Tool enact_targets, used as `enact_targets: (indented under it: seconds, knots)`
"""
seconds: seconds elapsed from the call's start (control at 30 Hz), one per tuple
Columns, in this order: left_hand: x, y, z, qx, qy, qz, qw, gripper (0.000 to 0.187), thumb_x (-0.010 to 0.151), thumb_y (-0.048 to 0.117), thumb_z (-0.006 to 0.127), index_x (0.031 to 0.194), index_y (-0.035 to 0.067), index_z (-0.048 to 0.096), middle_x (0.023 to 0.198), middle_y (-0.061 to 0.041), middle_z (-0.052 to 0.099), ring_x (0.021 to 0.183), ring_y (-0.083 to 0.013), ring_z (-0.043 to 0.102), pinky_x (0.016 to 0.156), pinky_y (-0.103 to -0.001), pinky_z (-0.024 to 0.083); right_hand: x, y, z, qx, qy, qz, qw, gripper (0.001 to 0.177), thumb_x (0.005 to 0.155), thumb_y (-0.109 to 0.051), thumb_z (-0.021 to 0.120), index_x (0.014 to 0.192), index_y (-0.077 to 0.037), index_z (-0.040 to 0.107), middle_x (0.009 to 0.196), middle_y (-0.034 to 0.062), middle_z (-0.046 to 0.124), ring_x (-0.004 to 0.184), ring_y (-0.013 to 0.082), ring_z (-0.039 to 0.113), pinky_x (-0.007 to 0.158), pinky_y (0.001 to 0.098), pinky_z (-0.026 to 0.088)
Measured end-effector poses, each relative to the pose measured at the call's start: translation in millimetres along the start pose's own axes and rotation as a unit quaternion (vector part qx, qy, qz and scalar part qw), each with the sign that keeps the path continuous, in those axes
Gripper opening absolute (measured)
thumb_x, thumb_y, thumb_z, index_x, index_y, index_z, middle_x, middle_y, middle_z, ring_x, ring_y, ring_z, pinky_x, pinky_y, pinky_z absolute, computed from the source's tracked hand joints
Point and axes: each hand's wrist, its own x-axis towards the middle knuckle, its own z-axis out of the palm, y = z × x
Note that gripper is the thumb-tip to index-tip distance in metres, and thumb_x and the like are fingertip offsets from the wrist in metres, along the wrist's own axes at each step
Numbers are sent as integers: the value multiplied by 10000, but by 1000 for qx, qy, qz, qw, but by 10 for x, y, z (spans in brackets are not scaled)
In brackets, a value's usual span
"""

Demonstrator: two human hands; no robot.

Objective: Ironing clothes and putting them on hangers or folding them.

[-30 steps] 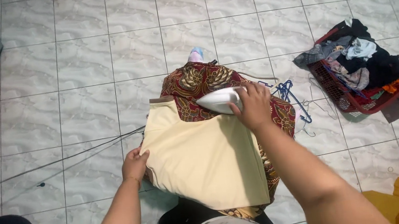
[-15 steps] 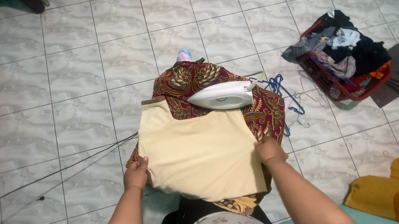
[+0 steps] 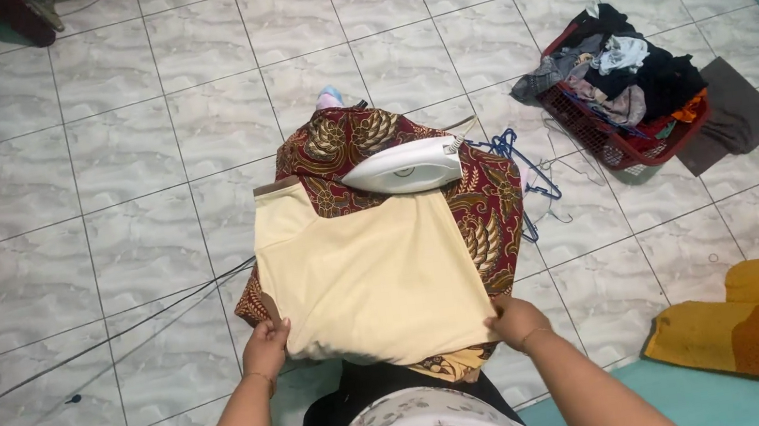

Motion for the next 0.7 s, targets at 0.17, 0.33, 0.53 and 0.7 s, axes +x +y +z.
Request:
enact_targets:
  seconds: [0.17,0.33,0.53,0.7]
  knots:
    - [-38,149,-52,105,32,-16,994,437,883,456,743,1107,83,713,960,-37,776,895,-187,707,834,-329,527,342,426,14,0,3,-6,1000,374,814,-344,790,1091,-110,695,1050,134,776,997,292,726,896,401,542]
    - [-168,667,-150,194,106,13,975,574,824,543,791,1157,85,694,1013,-69,778,982,-237,714,884,-363,529,484,-260,-398,70,46,-13,996,320,781,-238,768,1036,-58,695,1038,148,776,980,293,751,887,386,570]
    - [428,1073,-58,70,141,160,975,874,762,409,833,1446,22,452,1173,-92,698,1006,-254,713,878,-369,528,792,-1532,-657,237,199,-75,948,513,853,-390,731,1262,-93,640,1224,150,716,1115,309,701,974,404,521]
    - [668,1221,106,-44,-15,-14,999,610,881,352,750,1371,-8,699,1174,-114,777,996,-224,724,877,-343,541,1257,-1589,-299,223,128,69,964,500,917,-273,757,1299,-18,562,1229,192,688,1133,330,653,1023,411,474]
